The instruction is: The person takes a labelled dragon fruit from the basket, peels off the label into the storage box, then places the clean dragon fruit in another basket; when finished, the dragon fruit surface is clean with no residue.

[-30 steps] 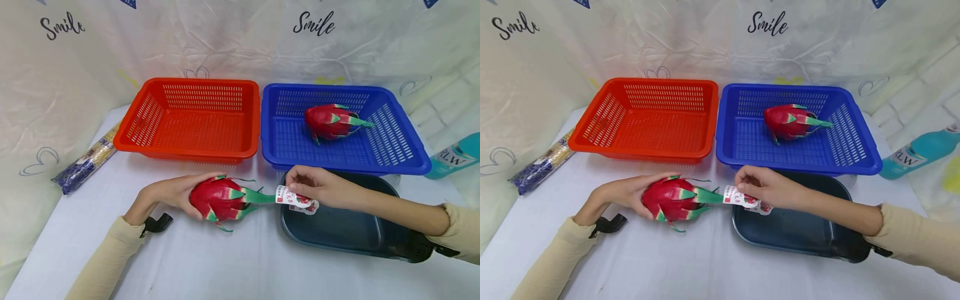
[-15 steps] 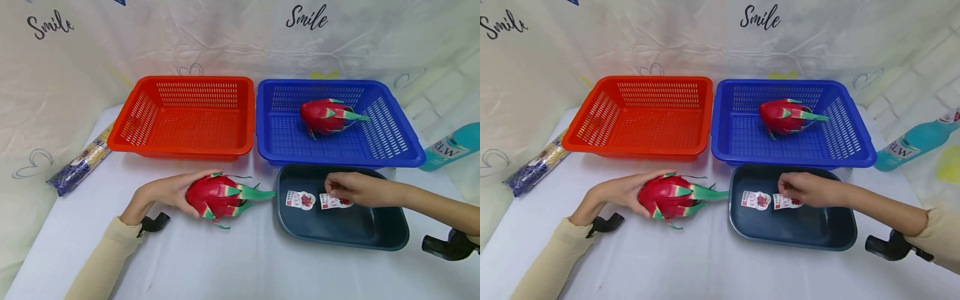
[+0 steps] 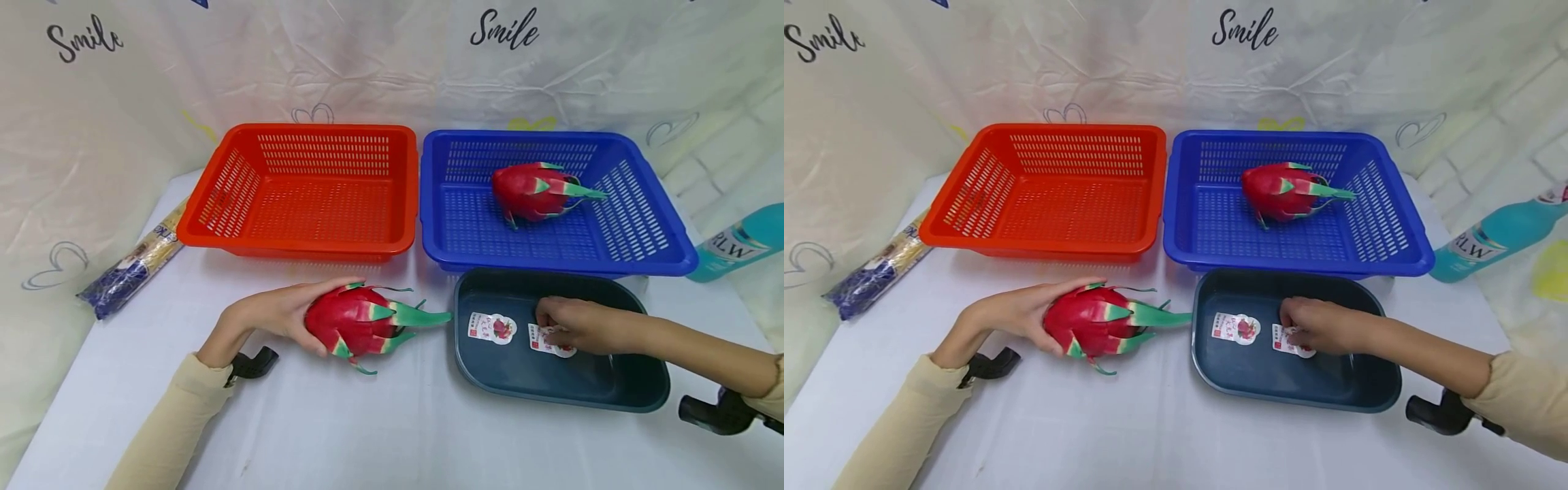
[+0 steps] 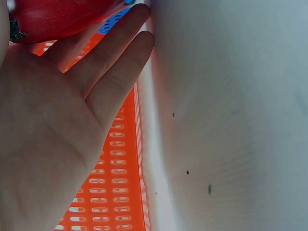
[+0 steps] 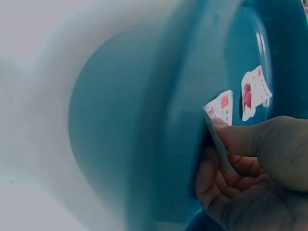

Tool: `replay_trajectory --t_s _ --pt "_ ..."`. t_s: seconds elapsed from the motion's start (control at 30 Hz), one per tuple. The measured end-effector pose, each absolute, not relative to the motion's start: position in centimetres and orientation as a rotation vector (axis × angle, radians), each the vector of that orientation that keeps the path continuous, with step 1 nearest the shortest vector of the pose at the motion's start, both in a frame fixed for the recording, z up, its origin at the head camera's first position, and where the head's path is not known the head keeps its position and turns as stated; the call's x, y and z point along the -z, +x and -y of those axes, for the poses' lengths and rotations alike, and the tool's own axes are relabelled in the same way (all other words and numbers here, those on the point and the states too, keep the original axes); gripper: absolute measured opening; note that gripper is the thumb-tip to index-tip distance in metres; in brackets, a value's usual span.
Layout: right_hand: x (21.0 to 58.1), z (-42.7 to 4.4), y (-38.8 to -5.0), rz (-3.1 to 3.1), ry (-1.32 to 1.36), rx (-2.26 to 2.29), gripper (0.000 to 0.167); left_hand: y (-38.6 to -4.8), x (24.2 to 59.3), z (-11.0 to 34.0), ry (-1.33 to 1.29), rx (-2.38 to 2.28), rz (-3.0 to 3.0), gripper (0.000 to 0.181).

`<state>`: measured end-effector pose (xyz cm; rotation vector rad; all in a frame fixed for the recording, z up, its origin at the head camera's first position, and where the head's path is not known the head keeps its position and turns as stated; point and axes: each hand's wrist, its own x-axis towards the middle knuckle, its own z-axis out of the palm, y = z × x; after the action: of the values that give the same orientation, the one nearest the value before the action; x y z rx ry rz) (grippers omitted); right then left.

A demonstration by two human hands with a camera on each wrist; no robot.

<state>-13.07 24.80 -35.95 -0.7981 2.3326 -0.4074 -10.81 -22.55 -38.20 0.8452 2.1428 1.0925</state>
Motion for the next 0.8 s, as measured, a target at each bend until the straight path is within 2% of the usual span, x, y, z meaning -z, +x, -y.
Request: replay_trajectory --t_s 0.17,0.53,0.8 --pt "36.10 -24.60 -12.92 -2.394 -0.783 0.350 0.021 -10.83 38.22 22.54 0.842 -1.097 -2.135 0.102" --pt "36.32 -24.17 -12.75 -2.466 -0.787 0.241 0.026 -10.79 38.15 22.45 0.852 -1.096 -2.139 0.102" --pt "36.34 -24.47 -12.87 -2.528 -0.808 0.271 0.046 -10.81 38.29 22.54 0.850 -1.096 -2.144 0.102"
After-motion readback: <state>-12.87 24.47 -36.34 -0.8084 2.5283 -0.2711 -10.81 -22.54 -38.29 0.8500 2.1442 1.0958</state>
